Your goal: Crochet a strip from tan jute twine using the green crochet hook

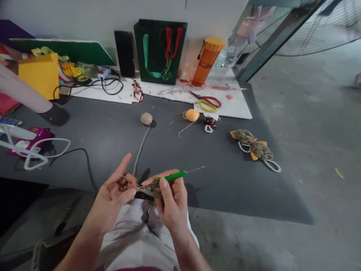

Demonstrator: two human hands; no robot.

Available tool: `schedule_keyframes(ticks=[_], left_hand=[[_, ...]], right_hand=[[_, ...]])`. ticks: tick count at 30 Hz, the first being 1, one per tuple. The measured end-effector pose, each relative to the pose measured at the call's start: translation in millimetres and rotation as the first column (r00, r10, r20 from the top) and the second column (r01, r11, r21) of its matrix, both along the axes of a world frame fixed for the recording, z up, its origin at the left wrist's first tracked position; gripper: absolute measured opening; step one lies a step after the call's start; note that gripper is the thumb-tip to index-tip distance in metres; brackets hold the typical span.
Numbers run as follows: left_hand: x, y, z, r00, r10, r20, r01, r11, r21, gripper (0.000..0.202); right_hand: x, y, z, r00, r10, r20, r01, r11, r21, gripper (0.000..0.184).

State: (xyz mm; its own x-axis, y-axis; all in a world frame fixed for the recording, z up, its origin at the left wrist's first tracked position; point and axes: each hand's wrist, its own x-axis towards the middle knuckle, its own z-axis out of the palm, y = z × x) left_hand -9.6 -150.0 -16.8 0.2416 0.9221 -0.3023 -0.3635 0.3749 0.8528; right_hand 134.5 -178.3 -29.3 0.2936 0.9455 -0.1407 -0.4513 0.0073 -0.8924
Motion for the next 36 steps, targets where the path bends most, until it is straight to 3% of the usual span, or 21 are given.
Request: schedule_keyframes(ticks=[11,19,24,29,36], left_hand=[[-5,-2,-7.3,0.999,-0.027,-0.035,0.030,0.995,0.091,0.082],[-5,2,5.0,0.996,-0.043,-0.076,0.046,0.998,0.047,0.085],[-5,1,4.0,0.996,-0.037,-0.080,0.040,0.998,0.039,0.085],[-7,2,3.5,0.998,-0.029,-0.062,0.032,0.998,0.051,0.083],[-5,5,4.8,1.000,-0.016,-0.017,0.016,1.000,-0.006,0.084]], right_hand=[[0,1,2.6,0.999,-0.011,0.034,0.011,1.000,0.001,0.027],[0,1,3.8,0.999,-0.032,-0.001,0.032,0.999,-0.004,0.027],[2,-1,1.8,0.999,0.022,0.027,-0.022,1.000,0.003,0.022],[2,-1,2.3,0.999,0.011,0.045,-0.012,0.999,0.036,0.022],[-2,3,5.9,0.999,-0.030,0.028,0.030,0.999,-0.020,0.028]])
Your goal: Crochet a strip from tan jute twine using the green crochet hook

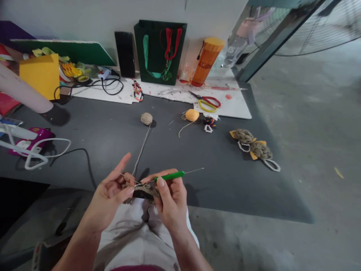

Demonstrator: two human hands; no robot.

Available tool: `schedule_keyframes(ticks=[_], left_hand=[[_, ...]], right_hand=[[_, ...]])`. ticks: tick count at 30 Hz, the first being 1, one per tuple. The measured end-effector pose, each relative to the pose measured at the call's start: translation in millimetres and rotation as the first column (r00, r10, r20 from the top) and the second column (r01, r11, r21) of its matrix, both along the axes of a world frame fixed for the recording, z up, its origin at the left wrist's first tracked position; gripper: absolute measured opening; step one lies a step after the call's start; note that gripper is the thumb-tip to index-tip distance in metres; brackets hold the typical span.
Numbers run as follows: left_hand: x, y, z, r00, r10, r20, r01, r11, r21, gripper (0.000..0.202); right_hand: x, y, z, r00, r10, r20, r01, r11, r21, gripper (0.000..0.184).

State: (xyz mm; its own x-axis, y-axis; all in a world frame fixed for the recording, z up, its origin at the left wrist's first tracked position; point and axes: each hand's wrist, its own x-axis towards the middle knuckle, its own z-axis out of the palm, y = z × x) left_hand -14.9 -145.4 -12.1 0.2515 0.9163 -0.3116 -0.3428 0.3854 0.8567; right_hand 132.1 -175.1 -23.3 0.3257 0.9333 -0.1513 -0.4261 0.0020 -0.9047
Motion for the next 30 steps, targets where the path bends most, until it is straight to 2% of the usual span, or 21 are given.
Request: schedule_keyframes(ticks=[20,30], left_hand=[[-0.3,1.1,-1.5,0.999,0.017,0.029,-0.018,1.000,0.009,0.081],[0.2,1.4,-5.0,0.997,0.032,0.067,-0.032,0.999,-0.012,0.078]], right_hand=[[-1.9,3.6,2.8,0.999,-0.004,-0.040,0.003,0.999,-0.034,0.029],[-1.6,1.4,-4.9,0.996,0.026,-0.089,-0.029,0.999,-0.032,0.026]])
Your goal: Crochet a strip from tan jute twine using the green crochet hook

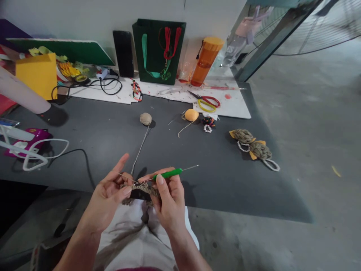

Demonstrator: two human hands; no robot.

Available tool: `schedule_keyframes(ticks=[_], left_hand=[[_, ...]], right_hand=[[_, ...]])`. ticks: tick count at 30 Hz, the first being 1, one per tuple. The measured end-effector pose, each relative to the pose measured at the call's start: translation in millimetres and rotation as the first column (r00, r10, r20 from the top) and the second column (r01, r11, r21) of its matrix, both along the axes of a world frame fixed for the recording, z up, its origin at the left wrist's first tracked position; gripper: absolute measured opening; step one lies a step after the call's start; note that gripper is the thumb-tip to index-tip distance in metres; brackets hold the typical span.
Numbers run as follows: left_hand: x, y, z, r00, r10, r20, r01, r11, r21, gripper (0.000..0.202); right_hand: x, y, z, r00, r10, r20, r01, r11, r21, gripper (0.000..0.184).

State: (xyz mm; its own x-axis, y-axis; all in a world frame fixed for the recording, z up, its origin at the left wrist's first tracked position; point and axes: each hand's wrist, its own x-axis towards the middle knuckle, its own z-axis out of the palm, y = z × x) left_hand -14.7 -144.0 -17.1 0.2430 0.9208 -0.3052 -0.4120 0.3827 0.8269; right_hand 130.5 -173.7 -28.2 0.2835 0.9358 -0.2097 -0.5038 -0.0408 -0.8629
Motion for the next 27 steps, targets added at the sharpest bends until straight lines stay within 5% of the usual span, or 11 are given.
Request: schedule_keyframes(ticks=[27], left_hand=[[-2.1,2.2,5.5,0.995,0.016,0.098,-0.009,0.998,-0.066,0.065]], right_hand=[[1.6,3.8,4.1,0.999,0.041,-0.018,-0.041,0.998,0.039,0.029]])
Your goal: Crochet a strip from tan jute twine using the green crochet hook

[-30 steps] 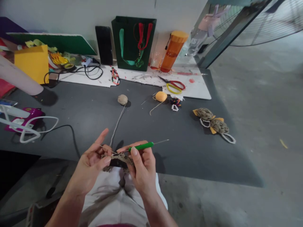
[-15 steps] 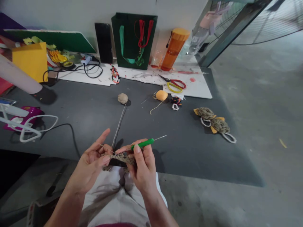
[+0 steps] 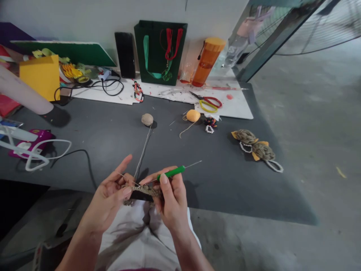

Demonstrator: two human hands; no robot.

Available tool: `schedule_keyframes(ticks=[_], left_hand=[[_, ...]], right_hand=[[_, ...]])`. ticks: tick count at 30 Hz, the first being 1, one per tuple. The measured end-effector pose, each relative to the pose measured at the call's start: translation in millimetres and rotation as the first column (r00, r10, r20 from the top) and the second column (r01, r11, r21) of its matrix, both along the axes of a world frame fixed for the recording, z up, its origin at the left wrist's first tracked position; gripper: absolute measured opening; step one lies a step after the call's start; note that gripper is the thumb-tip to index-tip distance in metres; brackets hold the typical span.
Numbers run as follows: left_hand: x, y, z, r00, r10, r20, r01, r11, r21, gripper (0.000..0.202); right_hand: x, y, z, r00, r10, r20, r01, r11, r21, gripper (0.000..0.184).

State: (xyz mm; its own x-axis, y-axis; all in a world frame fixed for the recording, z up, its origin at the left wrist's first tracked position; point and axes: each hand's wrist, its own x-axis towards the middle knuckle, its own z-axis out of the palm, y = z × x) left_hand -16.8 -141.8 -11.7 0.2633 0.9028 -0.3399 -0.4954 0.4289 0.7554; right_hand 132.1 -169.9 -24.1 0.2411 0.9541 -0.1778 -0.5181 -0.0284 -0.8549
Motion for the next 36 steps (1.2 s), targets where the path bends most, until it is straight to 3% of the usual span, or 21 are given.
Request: schedule_keyframes(ticks=[25,36], left_hand=[[-1.3,-2.1,-4.0,1.000,0.011,-0.009,-0.011,1.000,0.012,0.062],[-3.3,-1.1,-4.2,0.995,0.009,-0.099,-0.004,0.999,0.051,0.074]], right_hand=[[-1.9,1.2,0.6,0.999,-0.004,0.036,0.004,1.000,-0.002,0.030],[-1.3,2.5,2.3,0.999,-0.031,0.006,0.031,1.000,0.003,0.027]])
